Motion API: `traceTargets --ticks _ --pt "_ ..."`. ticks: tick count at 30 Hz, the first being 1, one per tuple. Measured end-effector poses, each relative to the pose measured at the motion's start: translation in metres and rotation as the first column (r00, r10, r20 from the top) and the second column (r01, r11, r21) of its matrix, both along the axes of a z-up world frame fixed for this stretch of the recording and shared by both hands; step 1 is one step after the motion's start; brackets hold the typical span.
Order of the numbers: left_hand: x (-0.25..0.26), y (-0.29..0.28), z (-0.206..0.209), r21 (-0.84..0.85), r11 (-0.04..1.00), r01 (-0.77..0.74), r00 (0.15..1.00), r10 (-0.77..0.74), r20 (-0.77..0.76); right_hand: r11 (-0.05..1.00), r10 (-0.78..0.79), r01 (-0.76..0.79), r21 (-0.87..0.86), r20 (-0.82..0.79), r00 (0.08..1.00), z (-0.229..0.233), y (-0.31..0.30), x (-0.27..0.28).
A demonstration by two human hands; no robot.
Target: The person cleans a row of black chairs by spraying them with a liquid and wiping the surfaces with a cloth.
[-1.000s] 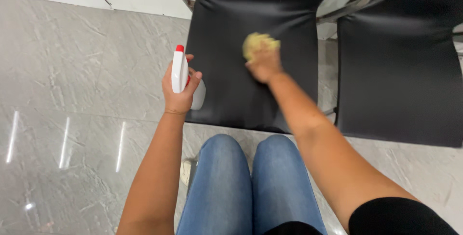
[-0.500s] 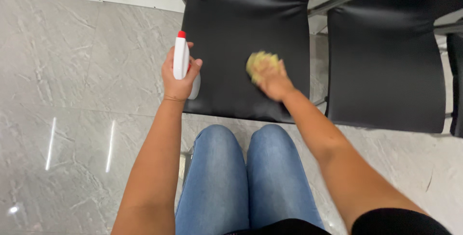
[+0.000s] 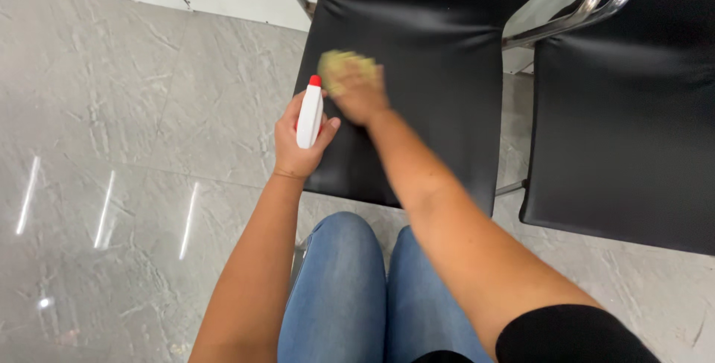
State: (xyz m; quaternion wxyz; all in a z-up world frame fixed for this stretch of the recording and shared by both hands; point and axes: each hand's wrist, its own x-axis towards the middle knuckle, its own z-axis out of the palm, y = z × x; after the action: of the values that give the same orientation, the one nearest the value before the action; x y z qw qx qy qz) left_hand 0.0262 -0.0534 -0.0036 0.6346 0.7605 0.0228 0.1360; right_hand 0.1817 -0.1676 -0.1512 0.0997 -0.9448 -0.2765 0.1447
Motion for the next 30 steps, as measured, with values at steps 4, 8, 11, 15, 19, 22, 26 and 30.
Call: traceTargets --ticks 4,8,11,15,19,22,26,30 --pt "0.001 0.005 0.003 -0.009 1.000 -0.008 0.999 0.008 0.040 0.934 -0.338 0.325 -0.149 -0.071 0.938 -0.010 -0.124 0.047" --pt "0.000 0.009 0.002 -0.007 1.000 -0.026 1.000 0.026 0.005 0.862 -0.494 0.479 -0.169 -0.065 0.867 -0.027 -0.217 0.040" --pt "0.001 0.007 0.003 -0.045 0.999 0.015 0.999 -0.013 0.039 0.864 -0.497 0.501 -0.048 0.079 0.864 -0.041 -0.234 -0.010" --pt "-0.003 0.001 0.001 -0.050 0.999 0.011 0.999 -0.008 0.054 0.970 -0.012 0.006 -0.242 -0.023 1.000 -0.028 -0.233 -0.133" --pt "-0.003 0.003 0.007 -0.021 1.000 0.013 0.999 -0.012 0.053 0.973 0.229 -0.228 0.032 -0.040 0.973 0.015 -0.261 -0.172" --pt "0.003 0.007 0.009 -0.026 1.000 -0.007 0.999 0.008 0.044 0.972 0.155 -0.163 -0.168 -0.065 0.986 0.012 -0.264 -0.140" --pt "0.003 0.007 0.004 -0.035 0.999 -0.025 0.999 0.026 0.031 0.955 -0.257 0.261 -0.142 0.046 0.965 -0.017 -0.255 -0.048" --pt "0.007 0.008 0.003 -0.051 0.999 -0.015 0.999 0.017 0.044 0.873 -0.474 0.479 -0.085 0.079 0.877 -0.034 -0.185 -0.003"
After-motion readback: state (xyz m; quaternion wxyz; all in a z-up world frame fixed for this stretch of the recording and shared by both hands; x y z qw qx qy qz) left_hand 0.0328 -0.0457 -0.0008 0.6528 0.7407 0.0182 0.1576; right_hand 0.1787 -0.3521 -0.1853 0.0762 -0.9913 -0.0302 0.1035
